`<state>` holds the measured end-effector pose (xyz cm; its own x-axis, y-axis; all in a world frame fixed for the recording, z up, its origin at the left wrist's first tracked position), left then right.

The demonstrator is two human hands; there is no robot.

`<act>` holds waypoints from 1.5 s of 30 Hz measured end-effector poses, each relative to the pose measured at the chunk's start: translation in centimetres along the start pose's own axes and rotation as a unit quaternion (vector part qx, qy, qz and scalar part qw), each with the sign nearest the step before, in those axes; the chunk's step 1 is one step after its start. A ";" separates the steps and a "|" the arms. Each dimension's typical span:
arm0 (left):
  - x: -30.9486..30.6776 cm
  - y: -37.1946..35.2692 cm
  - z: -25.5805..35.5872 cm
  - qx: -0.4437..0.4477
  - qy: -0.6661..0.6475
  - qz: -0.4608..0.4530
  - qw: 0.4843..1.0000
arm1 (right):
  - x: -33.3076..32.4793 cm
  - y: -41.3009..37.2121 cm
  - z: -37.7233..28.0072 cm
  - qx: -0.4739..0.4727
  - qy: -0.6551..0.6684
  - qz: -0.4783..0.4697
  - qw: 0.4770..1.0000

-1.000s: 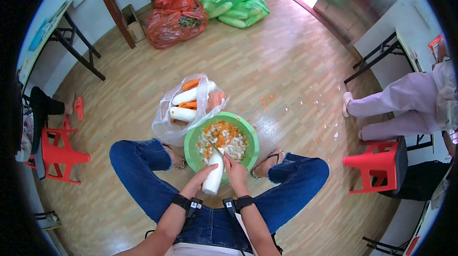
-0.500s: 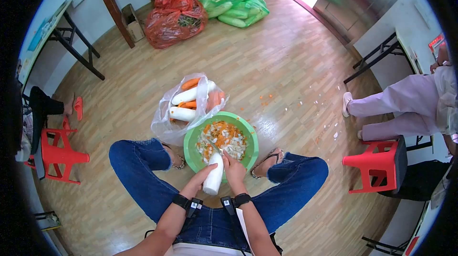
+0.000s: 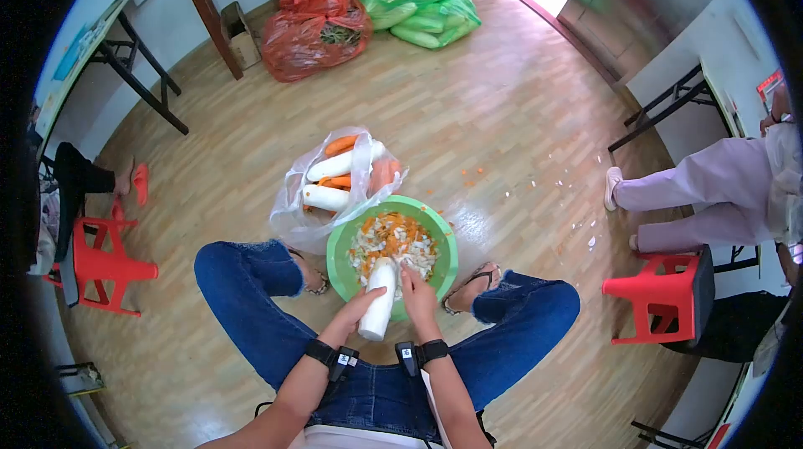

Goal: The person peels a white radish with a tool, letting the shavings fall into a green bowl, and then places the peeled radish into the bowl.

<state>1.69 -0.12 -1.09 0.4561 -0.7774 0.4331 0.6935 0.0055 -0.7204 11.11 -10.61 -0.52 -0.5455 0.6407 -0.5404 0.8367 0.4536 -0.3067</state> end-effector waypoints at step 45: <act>-0.3 0.1 -0.6 0.004 0.080 0.031 0.996 | 0.4 0.0 0.2 -0.002 -0.177 -0.016 0.984</act>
<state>1.25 -0.28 -1.59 0.4043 -0.8659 0.2946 0.6713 0.0621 -0.7386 10.93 -10.44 -0.87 -0.5201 0.3711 -0.7693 0.8187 0.4733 -0.3252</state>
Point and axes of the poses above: each hand's wrist, its own y-axis towards the middle knuckle, its own x-axis out of the palm, z = x × y, the point moved 2 cm from there along y, towards the middle knuckle, and after that the axes turned 7 degrees about -z, right-handed, at the moved point
